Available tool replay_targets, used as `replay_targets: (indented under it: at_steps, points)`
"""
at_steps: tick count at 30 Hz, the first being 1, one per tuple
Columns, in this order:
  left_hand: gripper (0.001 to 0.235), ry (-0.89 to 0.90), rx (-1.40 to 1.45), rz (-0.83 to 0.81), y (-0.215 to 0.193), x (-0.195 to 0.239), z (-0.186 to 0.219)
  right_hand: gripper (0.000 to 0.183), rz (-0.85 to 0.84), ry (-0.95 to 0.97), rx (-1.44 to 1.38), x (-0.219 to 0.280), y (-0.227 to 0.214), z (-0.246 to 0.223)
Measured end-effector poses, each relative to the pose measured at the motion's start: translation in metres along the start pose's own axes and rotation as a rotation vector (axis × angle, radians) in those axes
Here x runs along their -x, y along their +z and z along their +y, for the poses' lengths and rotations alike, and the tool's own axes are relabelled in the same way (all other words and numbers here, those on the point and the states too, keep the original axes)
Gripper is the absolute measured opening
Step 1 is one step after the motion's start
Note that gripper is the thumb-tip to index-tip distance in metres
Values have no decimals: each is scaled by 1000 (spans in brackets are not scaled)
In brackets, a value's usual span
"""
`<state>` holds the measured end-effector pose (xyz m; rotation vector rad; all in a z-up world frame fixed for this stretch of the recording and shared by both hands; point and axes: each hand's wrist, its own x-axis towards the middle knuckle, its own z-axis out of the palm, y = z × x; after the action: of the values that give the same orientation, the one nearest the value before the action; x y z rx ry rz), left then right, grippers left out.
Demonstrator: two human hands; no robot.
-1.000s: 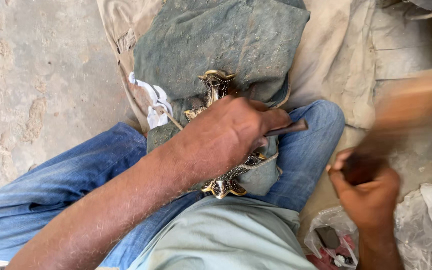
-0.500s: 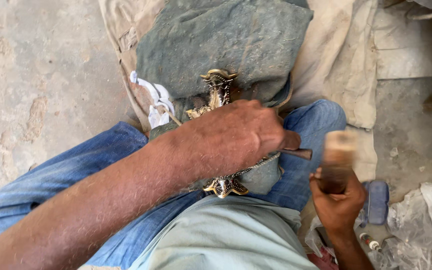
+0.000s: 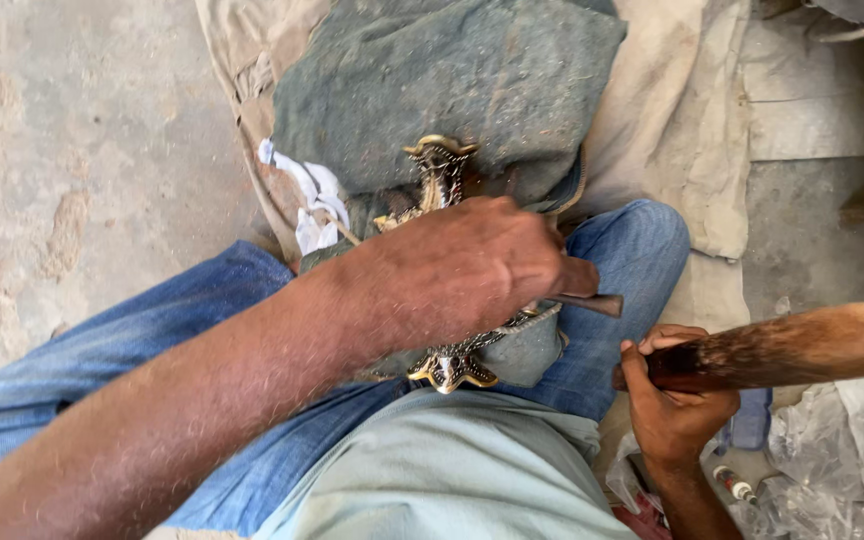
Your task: The person sits on the floor and uses a hammer and chisel to engrave a decorative pattern onto a metal object shaped like a bird. They repeatedly strike the chisel to create a textured design on the object's surface.
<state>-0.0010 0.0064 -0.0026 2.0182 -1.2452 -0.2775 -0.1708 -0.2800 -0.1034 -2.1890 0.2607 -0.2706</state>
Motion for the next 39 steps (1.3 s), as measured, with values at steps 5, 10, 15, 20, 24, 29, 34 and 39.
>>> replay_targets:
  at_steps: [5,10,15,20,24,29,34,39]
  points:
    - [28,129,-97,-44,5,-4,-5,27,185,-151,-62,10,24,4]
    - [36,111,14,0,5,5,-2,30,103,-192,87,19,46,3]
    - [21,-36,189,504,2,40,0,30,92,-39,-437,4,37,-16]
    - [32,-503,347,666,25,52,11,25,-94,-72,-292,-58,-1,-73]
    - [31,-610,399,833,44,51,12,25,-177,-66,39,-104,-22,-142]
    - [28,-598,291,969,58,46,20,37,-332,-680,665,-148,-21,-211]
    - [35,-632,313,934,54,47,19,36,-406,-825,709,-167,-6,-239]
    - [36,-644,217,944,55,46,23,37,-544,-725,657,-170,7,-251]
